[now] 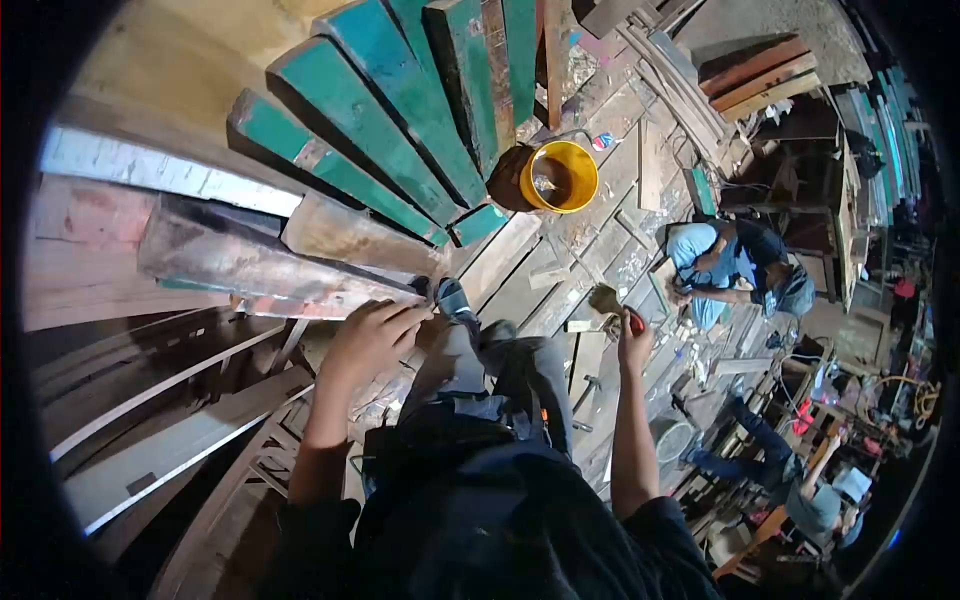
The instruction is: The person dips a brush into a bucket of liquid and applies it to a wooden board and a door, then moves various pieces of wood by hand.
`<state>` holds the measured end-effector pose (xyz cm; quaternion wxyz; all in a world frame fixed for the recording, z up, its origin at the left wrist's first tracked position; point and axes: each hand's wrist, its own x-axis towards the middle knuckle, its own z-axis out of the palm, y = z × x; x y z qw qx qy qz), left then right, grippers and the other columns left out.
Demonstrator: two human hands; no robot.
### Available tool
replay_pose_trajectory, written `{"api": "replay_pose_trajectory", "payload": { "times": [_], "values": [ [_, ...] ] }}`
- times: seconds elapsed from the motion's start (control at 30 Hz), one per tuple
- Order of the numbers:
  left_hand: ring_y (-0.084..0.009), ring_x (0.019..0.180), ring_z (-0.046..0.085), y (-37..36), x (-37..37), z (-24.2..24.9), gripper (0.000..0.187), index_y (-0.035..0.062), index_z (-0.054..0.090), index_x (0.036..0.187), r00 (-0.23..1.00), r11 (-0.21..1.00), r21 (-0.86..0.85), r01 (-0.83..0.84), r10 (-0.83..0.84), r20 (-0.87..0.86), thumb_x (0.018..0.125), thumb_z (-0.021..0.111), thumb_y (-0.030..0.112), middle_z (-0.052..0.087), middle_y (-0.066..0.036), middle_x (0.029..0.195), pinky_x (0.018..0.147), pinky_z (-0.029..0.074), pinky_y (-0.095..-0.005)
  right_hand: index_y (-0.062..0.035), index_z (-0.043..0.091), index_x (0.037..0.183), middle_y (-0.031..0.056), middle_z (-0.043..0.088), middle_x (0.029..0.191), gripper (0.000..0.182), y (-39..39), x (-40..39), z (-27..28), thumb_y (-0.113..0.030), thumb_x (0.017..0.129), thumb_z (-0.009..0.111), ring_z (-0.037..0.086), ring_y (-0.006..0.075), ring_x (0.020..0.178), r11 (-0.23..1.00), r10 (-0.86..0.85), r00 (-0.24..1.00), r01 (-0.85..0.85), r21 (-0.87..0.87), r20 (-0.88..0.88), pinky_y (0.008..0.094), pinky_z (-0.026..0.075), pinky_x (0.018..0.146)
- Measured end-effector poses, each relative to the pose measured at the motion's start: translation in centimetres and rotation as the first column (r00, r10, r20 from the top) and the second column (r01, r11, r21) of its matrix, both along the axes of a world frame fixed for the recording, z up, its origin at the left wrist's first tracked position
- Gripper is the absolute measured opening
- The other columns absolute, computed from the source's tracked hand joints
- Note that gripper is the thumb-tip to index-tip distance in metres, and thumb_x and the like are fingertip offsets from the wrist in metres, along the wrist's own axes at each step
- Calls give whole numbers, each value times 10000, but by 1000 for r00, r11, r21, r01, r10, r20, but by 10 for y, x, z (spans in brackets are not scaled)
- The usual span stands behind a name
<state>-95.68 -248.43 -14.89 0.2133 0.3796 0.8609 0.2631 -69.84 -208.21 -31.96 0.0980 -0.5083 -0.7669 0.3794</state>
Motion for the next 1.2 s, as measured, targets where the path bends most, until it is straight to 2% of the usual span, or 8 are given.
{"api": "replay_pose_trajectory", "payload": {
  "times": [0.2,0.3,0.47,0.5,0.6,0.77,0.93,1.2],
  "values": [
    [-343,853,646,2,22,-1,189,91,698,1041,947,946,-170,-275,297,125,855,670,105,683,-113,933,761,514,-433,1,732,1043,106,741,813,214,109,-105,-100,-167,917,686,700,152,735,986,96,994,-103,-133,-54,314,533,687],
    [-349,849,638,-19,80,-24,173,37,695,1019,898,838,-339,-427,437,-50,860,679,101,679,-146,926,743,498,-450,-31,736,988,204,702,807,194,155,-169,-176,-171,862,691,684,321,698,948,309,933,-318,22,184,374,525,667],
    [-342,1084,633,63,125,-28,349,30,625,1252,540,557,-665,-496,799,267,959,642,220,661,-192,1171,922,498,-434,-49,740,996,223,701,885,218,208,-261,-287,-192,865,641,690,388,825,885,448,859,-466,15,249,417,544,721],
    [-302,970,687,124,100,-24,178,54,701,1101,424,444,-651,-616,883,200,953,607,89,724,-130,1031,869,530,-388,-45,730,1016,231,697,899,227,219,-272,-318,-192,871,636,687,392,835,872,464,852,-487,44,241,418,545,732],
    [-289,1002,679,151,142,-96,204,47,700,1112,210,441,-538,-718,875,435,922,623,55,710,-149,1098,876,527,-383,-33,694,1069,241,687,940,253,241,-306,-392,-197,888,631,672,412,883,887,463,858,-446,-122,224,431,545,768],
    [-238,930,667,195,110,-156,211,48,701,1119,11,424,-749,-508,873,487,955,600,135,709,-114,1023,810,535,-345,-36,665,1081,251,679,954,268,276,-346,-499,-248,932,596,658,431,917,841,531,794,-536,-71,295,488,532,779],
    [-257,964,660,255,68,-192,240,56,702,1114,-34,420,-667,-615,831,555,983,567,205,707,-124,1032,800,535,-361,-34,646,1039,271,672,919,327,291,-359,-574,-337,960,554,648,462,895,819,529,728,-572,-40,437,547,522,796],
    [-295,1002,655,256,75,-193,241,76,683,1151,-36,423,-748,-512,859,511,973,574,196,699,-135,1069,856,522,-386,2,668,1028,318,649,905,384,291,-375,-565,-362,929,597,632,486,898,813,557,759,-580,-37,337,545,523,774]
  ]
}}
